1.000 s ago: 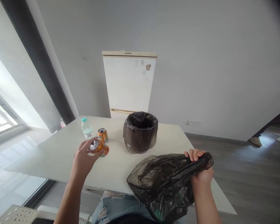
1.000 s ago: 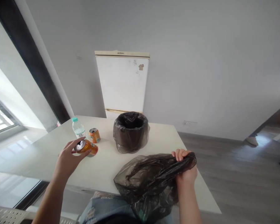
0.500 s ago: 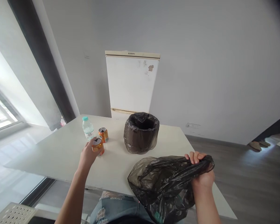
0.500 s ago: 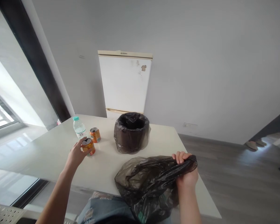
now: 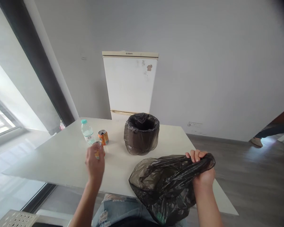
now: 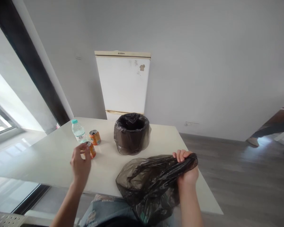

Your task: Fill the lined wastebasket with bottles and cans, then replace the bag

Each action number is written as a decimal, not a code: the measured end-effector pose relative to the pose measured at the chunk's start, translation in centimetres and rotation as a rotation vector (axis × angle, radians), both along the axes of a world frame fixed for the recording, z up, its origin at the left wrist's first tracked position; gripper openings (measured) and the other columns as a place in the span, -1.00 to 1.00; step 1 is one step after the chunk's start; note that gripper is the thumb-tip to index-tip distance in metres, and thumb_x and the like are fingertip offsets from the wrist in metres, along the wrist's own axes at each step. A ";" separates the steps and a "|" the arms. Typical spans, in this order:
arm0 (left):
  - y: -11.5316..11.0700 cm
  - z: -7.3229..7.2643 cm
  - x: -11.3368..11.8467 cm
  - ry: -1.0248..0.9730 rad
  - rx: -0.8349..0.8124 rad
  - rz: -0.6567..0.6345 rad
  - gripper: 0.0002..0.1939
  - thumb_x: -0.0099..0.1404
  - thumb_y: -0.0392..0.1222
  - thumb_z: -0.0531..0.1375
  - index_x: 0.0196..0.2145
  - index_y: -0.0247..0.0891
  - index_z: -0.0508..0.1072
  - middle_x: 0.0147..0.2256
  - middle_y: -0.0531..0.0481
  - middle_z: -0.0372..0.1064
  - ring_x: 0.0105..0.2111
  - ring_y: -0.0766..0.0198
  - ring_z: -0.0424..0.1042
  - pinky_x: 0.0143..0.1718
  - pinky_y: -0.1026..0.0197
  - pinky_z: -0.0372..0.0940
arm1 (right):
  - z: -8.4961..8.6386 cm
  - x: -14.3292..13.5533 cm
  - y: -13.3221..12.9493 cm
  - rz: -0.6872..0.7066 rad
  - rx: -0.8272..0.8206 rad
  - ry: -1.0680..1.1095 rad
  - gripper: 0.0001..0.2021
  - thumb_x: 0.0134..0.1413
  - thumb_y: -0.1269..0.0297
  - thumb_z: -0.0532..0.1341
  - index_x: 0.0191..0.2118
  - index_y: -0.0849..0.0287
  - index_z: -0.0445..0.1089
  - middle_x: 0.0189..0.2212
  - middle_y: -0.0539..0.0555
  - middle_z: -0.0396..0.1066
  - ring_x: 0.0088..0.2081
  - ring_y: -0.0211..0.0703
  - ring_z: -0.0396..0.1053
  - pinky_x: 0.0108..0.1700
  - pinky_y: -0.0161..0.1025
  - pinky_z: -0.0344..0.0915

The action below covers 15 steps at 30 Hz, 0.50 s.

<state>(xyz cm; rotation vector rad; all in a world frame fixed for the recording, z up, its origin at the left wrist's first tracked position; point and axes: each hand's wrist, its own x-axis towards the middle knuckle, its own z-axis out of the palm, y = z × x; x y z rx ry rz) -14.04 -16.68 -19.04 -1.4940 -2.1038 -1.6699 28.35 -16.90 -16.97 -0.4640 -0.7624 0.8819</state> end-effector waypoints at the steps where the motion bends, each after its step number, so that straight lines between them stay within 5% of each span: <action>1: -0.9 0.2 2.2 0.009 0.032 -0.117 -0.70 0.52 -0.04 0.02 0.00 -0.23 0.43 -0.06 -0.16 0.51 -0.04 0.09 0.51 0.09 0.02 0.37 | 0.2 -0.1 -0.1 0.001 0.006 0.007 -0.80 0.07 0.21 0.34 -0.45 0.13 0.34 -0.59 -0.08 0.09 -0.50 -0.29 0.07 -0.32 -0.21 0.20; 5: -4.5 0.9 11.8 0.007 -0.073 -0.772 -0.73 0.50 -0.27 0.01 -0.12 -0.18 0.51 -0.14 -0.08 0.55 -0.08 0.18 0.53 0.02 0.16 0.38 | 1.0 -0.7 -0.4 0.013 0.023 0.018 -0.81 0.08 0.22 0.33 -0.45 0.13 0.35 -0.59 -0.08 0.09 -0.50 -0.29 0.07 -0.31 -0.21 0.19; 8: -5.1 0.9 17.8 0.005 -0.201 -1.123 -0.63 0.42 -0.42 0.01 -0.07 -0.16 0.56 -0.11 -0.06 0.57 -0.08 0.19 0.53 0.01 0.18 0.39 | 1.7 -1.4 -0.7 0.021 0.034 0.014 -0.79 0.07 0.23 0.35 -0.46 0.14 0.33 -0.60 -0.09 0.07 -0.51 -0.29 0.06 -0.31 -0.21 0.18; 15: 0.9 -1.0 24.2 0.028 -0.327 -1.321 -0.68 0.30 -0.42 0.10 -0.08 -0.24 0.55 -0.12 -0.18 0.57 -0.12 0.04 0.53 -0.02 0.04 0.40 | 2.3 -3.0 -1.3 0.082 0.031 0.020 -0.75 0.16 0.19 0.33 -0.45 0.11 0.28 -0.60 -0.10 0.01 -0.52 -0.28 0.01 -0.30 -0.19 0.20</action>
